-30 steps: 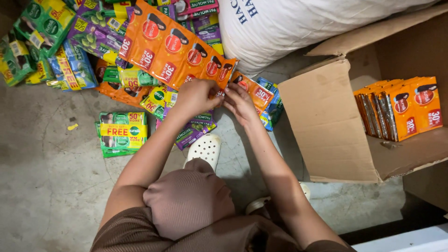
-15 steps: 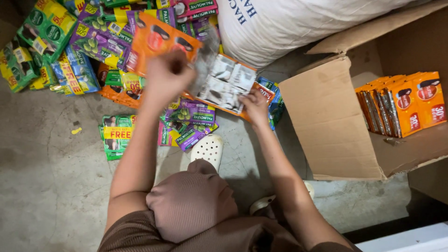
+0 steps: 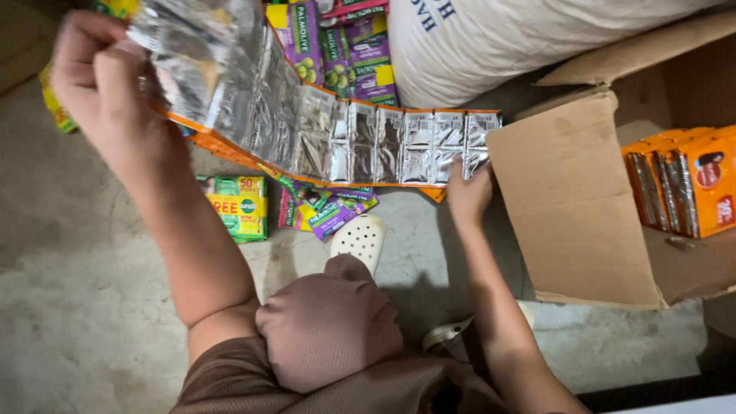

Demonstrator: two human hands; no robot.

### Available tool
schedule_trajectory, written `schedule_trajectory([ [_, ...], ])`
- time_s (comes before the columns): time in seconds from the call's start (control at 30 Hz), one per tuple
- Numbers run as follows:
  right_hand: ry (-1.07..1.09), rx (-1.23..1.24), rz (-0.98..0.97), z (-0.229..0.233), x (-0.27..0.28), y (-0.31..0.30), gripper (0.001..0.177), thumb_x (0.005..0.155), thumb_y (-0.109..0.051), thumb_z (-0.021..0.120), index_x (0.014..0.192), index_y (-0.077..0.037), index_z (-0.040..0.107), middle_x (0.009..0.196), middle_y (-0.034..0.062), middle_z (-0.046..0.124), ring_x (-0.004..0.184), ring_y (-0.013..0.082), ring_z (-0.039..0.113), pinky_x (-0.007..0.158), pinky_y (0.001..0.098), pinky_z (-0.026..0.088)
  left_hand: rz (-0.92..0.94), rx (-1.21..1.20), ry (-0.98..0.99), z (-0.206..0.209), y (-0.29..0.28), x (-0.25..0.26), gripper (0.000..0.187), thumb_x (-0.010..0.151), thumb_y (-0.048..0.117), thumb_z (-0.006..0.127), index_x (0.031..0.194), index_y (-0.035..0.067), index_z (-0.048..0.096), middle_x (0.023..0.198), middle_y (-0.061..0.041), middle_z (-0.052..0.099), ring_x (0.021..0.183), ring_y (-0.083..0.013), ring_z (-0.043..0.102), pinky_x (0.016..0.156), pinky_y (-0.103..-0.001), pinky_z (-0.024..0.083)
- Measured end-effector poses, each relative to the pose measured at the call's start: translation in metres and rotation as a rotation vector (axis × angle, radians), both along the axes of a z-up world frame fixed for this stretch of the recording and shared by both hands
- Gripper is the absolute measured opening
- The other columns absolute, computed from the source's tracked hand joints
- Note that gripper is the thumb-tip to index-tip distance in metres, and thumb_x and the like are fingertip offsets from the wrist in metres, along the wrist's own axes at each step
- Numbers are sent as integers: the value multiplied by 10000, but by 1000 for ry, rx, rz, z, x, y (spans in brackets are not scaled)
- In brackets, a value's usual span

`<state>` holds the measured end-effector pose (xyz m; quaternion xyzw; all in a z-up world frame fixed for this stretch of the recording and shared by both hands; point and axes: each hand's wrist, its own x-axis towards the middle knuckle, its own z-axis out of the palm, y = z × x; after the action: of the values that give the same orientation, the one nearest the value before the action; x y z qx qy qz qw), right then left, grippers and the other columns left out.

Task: The person sits on the floor and packs orange Sunsilk shampoo sachets into a cardboard box. They pick up stacks of sachets from a pile on the floor, separate them, and place them into the box. The person also handles other colorful sachets on the floor while organizing the items.

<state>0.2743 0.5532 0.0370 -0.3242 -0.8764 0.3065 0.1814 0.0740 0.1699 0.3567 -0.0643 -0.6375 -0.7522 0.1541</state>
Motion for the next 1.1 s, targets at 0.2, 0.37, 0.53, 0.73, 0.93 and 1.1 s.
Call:
schedule_trajectory([
  [0.2, 254, -9, 404, 134, -29, -110, 512, 936, -194, 791, 1377, -43, 579, 1544, 221, 430, 1485, 385, 368, 1228, 506, 309, -184, 151, -55, -1, 8, 8, 82, 990, 8, 536, 932, -51, 542, 817, -54, 531, 674, -88, 382, 648, -230, 312],
  [0.37, 367, -255, 607, 213, -43, -145, 721, 839, -333, 891, 1418, -82, 542, 1529, 161, 462, 1436, 363, 470, 1210, 468, 407, -257, 220, -109, 3, 15, 18, 127, 1019, 45, 535, 947, -60, 533, 849, -76, 544, 737, -126, 440, 723, -247, 376],
  [0.53, 452, -156, 652, 245, -48, -166, 832, 745, -364, 973, 1422, -127, 551, 1488, 129, 490, 1396, 333, 500, 1190, 469, 437, -321, 257, -131, 10, 25, 26, 140, 1011, 79, 517, 935, -39, 520, 871, -97, 578, 732, -131, 449, 723, -246, 386],
  [0.73, 564, -77, 580, 264, -58, -176, 673, 752, -281, 966, 1318, -123, 639, 1373, 90, 559, 1281, 314, 563, 1115, 458, 477, -373, 325, -169, 14, 43, 34, 120, 999, 68, 519, 926, -27, 520, 871, -86, 581, 744, -121, 460, 736, -244, 397],
  [0.93, 670, -44, 547, 260, -60, -167, 424, 744, -147, 913, 1110, -85, 709, 1213, 84, 642, 1147, 311, 603, 998, 433, 519, -402, 283, -163, 4, 53, 38, 86, 993, 45, 539, 971, -38, 550, 910, -83, 596, 785, -119, 481, 776, -234, 401],
  [1.1, 639, -93, 560, 258, -51, -148, 324, 802, -2, 806, 1115, -76, 762, 1099, 57, 684, 1043, 278, 622, 947, 405, 520, -290, 190, -67, -4, 58, 42, 128, 1003, 54, 622, 959, -38, 544, 902, -49, 553, 775, -95, 432, 747, -216, 354],
])
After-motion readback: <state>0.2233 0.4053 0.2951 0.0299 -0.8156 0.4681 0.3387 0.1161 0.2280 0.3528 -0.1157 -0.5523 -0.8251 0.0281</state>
